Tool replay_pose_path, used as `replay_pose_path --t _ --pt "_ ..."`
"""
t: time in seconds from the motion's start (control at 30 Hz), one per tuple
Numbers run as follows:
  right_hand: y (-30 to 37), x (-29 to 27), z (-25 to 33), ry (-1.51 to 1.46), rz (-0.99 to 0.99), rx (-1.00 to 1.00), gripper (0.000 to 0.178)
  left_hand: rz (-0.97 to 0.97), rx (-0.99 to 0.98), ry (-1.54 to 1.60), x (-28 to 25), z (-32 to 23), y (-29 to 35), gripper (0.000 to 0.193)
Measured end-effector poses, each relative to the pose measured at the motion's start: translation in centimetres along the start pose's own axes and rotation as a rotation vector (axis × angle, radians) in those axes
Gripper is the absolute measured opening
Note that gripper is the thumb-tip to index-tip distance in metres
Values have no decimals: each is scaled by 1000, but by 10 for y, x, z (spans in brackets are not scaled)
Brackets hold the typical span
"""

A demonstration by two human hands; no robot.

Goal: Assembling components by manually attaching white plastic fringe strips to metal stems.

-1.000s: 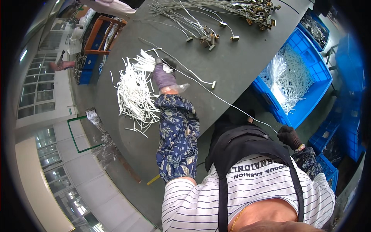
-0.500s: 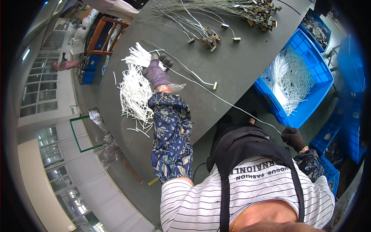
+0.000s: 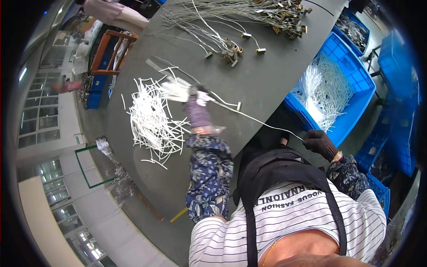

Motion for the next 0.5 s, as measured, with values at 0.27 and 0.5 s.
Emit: replay_pose_path --t 0.27,0.5 --pt "-130 90 136 255 -43 -413 38 116 65 -754 23 85 18 15" --pt "-222 93 227 823 -168 -466 59 -5 -54 -1294 -60 9 -10 36"
Point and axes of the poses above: each hand's wrist, its own y-axis away from the middle knuckle, its own x-axis out of the palm, z = x × y, the point moved 4 cm from there along -y, towards the middle knuckle, and after that the axes turned 12 degrees about z, right-handed, at the moved point
